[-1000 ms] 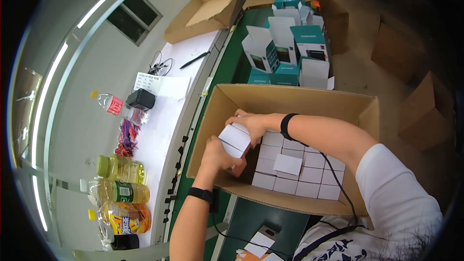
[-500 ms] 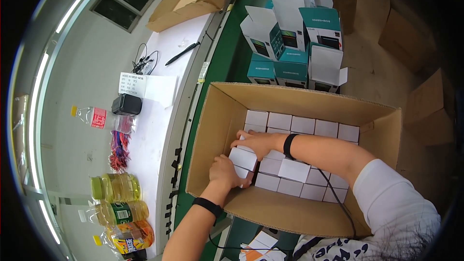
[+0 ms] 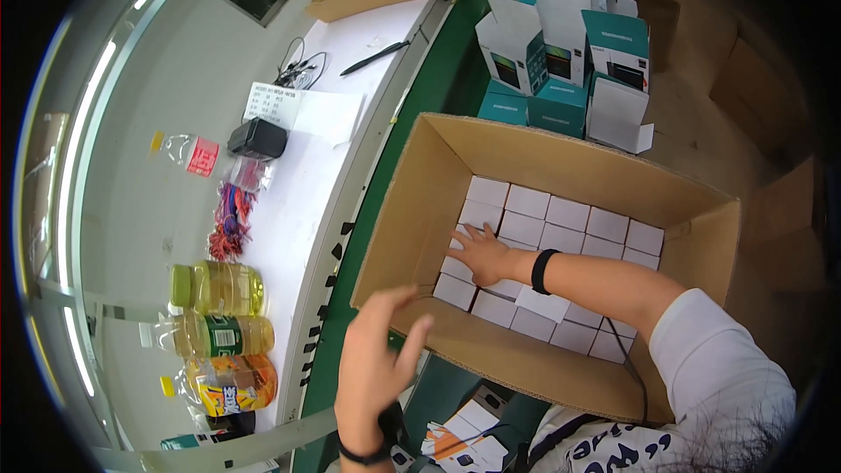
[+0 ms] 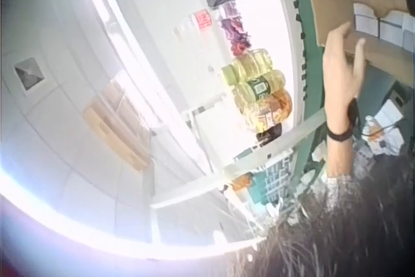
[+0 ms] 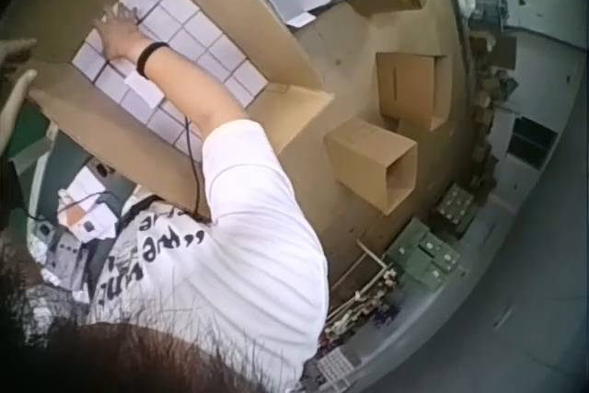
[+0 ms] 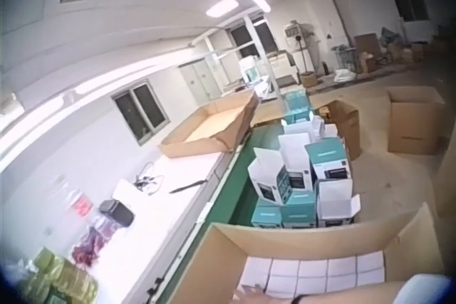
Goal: Organizing small product boxes, placing them in shipping cartons, and writing on packaging at a factory assembly line.
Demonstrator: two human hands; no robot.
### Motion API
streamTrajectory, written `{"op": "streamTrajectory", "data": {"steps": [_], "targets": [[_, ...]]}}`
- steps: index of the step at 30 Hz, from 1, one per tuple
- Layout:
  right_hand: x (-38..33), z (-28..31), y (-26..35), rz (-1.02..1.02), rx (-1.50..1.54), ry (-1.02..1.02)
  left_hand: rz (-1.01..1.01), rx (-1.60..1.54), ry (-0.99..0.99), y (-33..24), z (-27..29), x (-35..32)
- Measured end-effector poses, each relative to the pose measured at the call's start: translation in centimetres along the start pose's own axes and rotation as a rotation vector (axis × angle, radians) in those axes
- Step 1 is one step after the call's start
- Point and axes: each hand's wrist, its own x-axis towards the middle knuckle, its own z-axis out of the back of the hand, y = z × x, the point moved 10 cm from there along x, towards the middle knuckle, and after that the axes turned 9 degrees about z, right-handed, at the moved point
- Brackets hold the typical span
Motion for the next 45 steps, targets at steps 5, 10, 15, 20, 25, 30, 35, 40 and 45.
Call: {"op": "streamTrajectory", "data": {"steps": [5,10,15,20,25,30,35,40,45], "targets": [[-0.7,-3.8,1.6,0.081,-0.030,0.246,0.250,-0.295,-0.043,3.4,-1.1,-12.1],[-0.4,-7.6,0.2,0.059,-0.159,0.329,0.734,-0.220,-0.058,13.0,-10.5,-25.2],[-0.6,-6.2,-0.4,0.071,-0.089,0.302,0.931,-0.332,0.021,21.4,-20.9,-34.8],[-1.0,-2.1,1.8,0.103,0.023,0.316,0.916,0.054,0.035,25.0,-27.0,-40.0],[-8.9,11.5,9.8,0.292,-0.024,0.078,0.883,0.116,-0.036,25.9,-27.2,-37.8],[-14.7,18.5,17.1,0.135,-0.179,0.084,0.882,0.082,-0.022,28.4,-29.0,-37.1],[-24.2,20.0,29.0,0.289,-0.265,-0.120,0.821,-0.225,-0.096,28.0,-29.8,-36.2],[-31.1,10.2,38.0,0.335,0.108,0.121,0.840,-0.286,-0.164,27.5,-29.8,-36.6],[-25.6,-7.1,33.6,0.129,0.286,0.153,0.733,-0.554,-0.252,26.6,-31.3,-36.6]]}}
